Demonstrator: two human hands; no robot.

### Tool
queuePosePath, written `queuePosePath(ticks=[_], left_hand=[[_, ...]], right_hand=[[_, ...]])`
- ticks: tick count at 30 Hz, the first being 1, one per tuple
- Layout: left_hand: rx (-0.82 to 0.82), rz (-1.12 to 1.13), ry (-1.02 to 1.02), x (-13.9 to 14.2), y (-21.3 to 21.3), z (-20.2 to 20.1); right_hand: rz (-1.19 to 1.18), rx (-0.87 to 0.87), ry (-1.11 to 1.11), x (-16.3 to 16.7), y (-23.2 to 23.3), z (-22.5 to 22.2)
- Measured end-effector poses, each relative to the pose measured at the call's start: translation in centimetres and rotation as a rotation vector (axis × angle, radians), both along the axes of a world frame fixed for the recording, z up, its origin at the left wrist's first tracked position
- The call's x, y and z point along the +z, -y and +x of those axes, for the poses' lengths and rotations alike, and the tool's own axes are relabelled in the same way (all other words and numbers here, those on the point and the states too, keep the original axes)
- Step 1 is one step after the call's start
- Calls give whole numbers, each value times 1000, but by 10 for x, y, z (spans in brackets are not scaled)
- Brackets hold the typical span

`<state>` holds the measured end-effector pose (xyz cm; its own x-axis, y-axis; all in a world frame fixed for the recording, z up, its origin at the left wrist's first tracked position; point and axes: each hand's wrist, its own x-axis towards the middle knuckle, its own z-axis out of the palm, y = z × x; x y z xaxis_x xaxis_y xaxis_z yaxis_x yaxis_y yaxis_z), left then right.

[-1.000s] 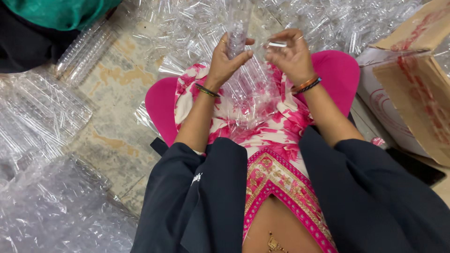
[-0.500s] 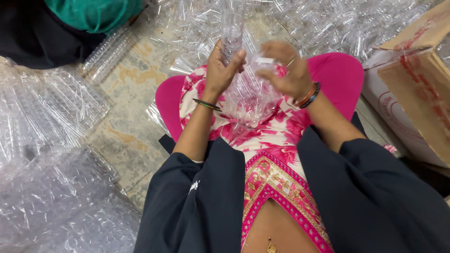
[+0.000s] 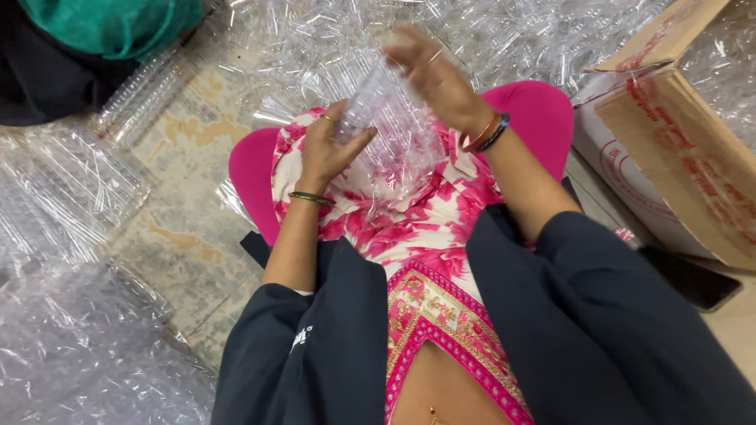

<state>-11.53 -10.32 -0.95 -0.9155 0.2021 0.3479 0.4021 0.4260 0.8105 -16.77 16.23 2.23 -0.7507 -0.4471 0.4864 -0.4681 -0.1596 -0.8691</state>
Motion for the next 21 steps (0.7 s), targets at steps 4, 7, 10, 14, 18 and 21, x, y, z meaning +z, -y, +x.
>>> queuePosePath(ticks=[4, 7, 10, 14, 18, 21], left_hand=[[28, 355, 51, -24, 4, -19], [61, 619, 140, -35, 6, -59], [77, 770, 191, -44, 2, -97], [120, 824, 384, -44, 5, -124], [-88, 1026, 584, -48, 19, -124], [-177, 1094, 567, -53, 29, -120]], right_hand=[[0, -601, 192, -35, -43, -51], [427, -838, 31, -52, -58, -67], [649, -727, 72, -55, -46, -79], [895, -670, 224, -51, -5, -105], [1122, -704, 311, -59, 22, -122], [1272, -786, -48, -77, 28, -119]])
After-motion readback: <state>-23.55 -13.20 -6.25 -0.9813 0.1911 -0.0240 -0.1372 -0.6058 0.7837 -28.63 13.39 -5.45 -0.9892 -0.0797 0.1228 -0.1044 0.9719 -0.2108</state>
